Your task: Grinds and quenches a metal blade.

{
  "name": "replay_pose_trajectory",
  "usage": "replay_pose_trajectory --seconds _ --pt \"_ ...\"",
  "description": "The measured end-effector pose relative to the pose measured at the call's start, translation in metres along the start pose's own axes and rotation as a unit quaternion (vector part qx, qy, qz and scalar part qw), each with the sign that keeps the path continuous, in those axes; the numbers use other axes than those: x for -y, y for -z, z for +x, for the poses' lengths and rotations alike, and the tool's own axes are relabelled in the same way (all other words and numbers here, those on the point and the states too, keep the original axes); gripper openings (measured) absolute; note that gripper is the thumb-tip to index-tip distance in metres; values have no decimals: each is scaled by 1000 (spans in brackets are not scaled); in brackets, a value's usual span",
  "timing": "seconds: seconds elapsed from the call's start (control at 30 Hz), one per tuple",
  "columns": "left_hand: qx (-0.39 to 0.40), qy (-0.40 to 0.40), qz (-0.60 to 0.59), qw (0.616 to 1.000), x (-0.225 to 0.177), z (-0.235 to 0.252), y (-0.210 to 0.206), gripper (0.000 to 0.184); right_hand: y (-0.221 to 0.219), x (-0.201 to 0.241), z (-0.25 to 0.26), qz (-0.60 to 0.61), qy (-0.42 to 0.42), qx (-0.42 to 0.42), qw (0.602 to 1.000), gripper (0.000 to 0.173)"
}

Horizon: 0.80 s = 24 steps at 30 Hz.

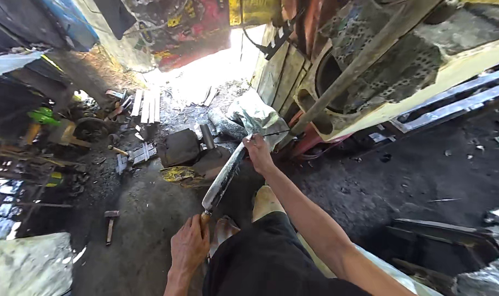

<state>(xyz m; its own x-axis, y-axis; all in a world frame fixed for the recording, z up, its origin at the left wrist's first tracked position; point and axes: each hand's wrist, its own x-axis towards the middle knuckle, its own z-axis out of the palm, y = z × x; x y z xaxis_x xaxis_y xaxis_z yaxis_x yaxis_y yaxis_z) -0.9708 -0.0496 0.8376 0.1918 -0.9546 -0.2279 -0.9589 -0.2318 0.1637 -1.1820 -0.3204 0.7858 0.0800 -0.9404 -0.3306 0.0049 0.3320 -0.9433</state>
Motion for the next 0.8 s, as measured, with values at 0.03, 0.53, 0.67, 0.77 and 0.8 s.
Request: replay_pose_trajectory --seconds 0.03,0.53,0.67,0.77,0.8 --pt "-19 1 -4 1000 1 6 2 40 -8 2 18 -19 -1 -3 1000 38" --pt "197 157 172 952 -34 256 69 37 -94 -40 310 -128 -82 93 984 44" --pt "234 134 172 948 -56 339 52 40 -64 -61 381 -150 -133 60 978 45" --pt "228 119 175 951 -57 356 45 40 -52 -62 401 -136 -130 30 982 42" --pt "225 120 178 950 -55 353 46 40 -52 -63 397 -131 -127 27 983 43"
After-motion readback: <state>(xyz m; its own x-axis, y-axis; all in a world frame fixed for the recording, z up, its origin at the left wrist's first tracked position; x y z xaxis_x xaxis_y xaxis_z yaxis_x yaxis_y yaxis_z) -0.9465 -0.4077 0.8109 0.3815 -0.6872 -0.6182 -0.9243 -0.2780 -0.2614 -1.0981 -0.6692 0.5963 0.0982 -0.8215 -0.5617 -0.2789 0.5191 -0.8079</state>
